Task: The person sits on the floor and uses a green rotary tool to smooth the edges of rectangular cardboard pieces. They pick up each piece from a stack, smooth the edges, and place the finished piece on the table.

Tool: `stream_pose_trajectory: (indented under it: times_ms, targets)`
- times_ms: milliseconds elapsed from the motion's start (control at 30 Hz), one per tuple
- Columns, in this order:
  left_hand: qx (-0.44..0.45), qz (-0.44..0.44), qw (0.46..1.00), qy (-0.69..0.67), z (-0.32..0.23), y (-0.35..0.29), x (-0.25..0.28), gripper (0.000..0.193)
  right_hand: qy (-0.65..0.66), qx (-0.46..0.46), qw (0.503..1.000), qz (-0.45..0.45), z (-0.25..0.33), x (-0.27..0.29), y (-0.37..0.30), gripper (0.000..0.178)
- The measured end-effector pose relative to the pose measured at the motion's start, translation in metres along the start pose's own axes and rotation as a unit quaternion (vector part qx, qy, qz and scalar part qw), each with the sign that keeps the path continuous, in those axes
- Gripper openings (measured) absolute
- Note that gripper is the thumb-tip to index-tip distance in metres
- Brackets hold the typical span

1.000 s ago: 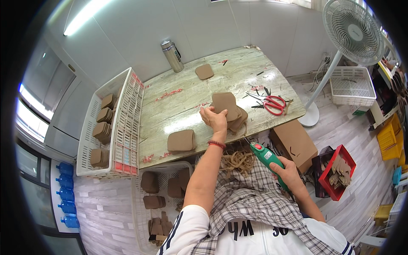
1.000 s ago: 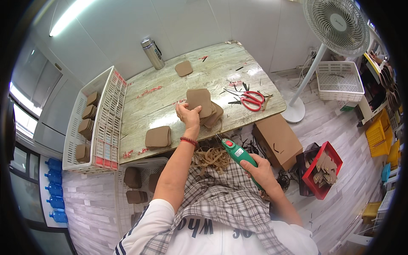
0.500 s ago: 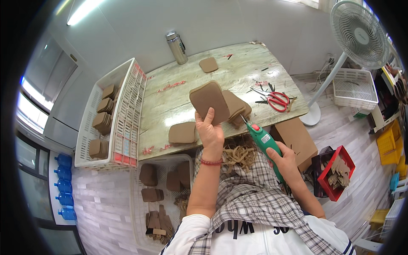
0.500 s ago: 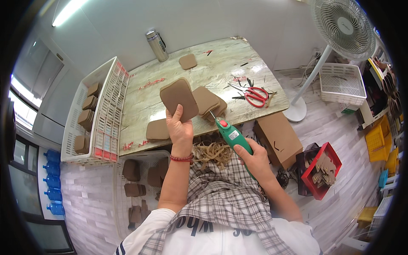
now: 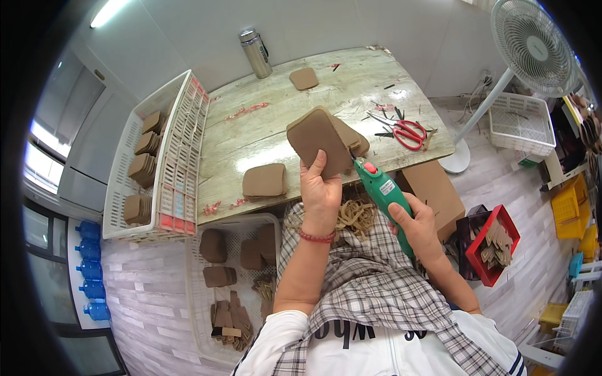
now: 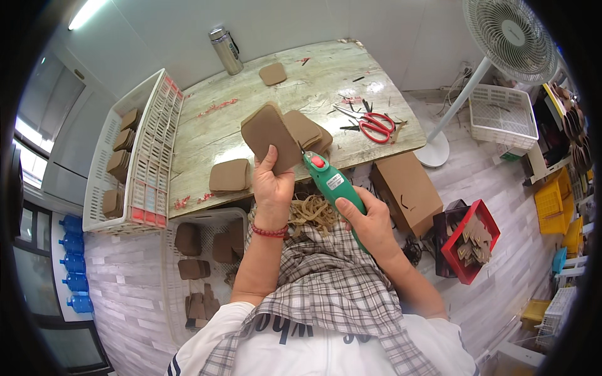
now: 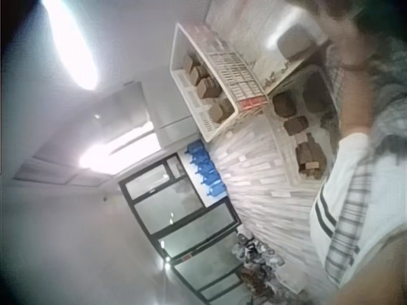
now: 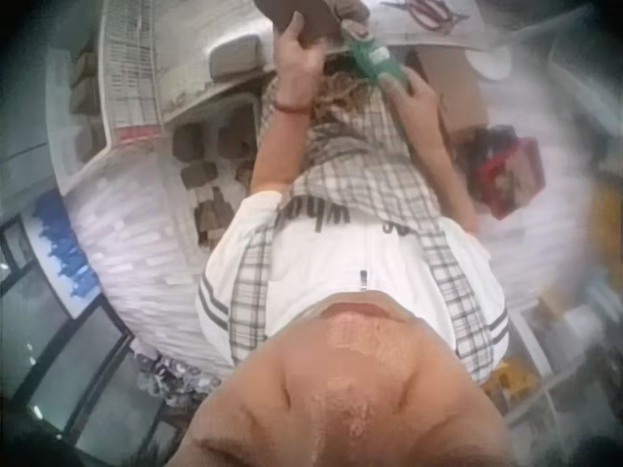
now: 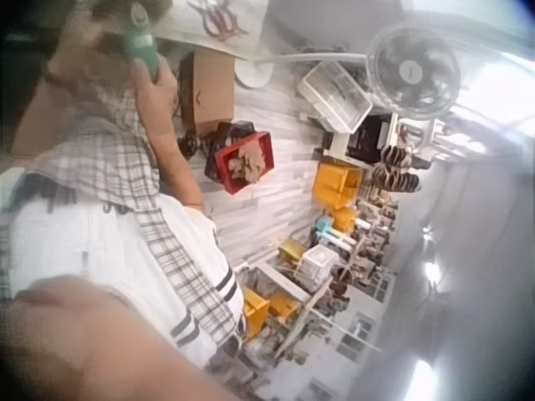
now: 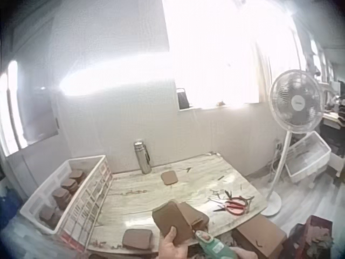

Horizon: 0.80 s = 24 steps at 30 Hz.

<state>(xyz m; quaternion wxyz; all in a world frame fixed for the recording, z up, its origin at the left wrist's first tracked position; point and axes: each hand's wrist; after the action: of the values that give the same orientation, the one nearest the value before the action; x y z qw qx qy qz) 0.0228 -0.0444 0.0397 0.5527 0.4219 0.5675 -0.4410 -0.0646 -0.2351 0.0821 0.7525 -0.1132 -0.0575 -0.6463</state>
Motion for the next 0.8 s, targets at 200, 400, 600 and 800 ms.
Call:
stream_pose_trajectory:
  times_ms: [200,400,600,800]
  targets:
    - [0.034,-0.005,0.999,0.034,0.014,-0.012,0.003,0.038,0.008,0.018,1.0,-0.018,0.0,0.005,0.005,0.036]
    - [0.077,-0.005,0.996,0.041,0.028,-0.023,0.009,0.036,0.009,0.016,0.999,-0.049,0.004,0.01,0.01,0.038]
    - [0.109,0.01,0.992,0.067,0.033,-0.029,0.022,0.036,0.004,0.004,0.999,-0.036,0.01,0.021,0.012,0.039]
    - [0.129,0.056,0.977,0.159,0.006,-0.02,0.024,0.035,0.013,-0.012,1.0,0.001,0.013,0.04,0.001,0.034]
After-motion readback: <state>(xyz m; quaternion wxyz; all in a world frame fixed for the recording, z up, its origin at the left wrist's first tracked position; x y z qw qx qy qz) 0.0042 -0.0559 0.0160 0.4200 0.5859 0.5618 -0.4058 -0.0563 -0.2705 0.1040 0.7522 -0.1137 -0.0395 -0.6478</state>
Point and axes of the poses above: each hand's wrist, its own y-axis towards the middle knuckle, its own x-axis out of the back of the hand, z = x × y, and after that the axes turned 15 degrees about -y, right-handed
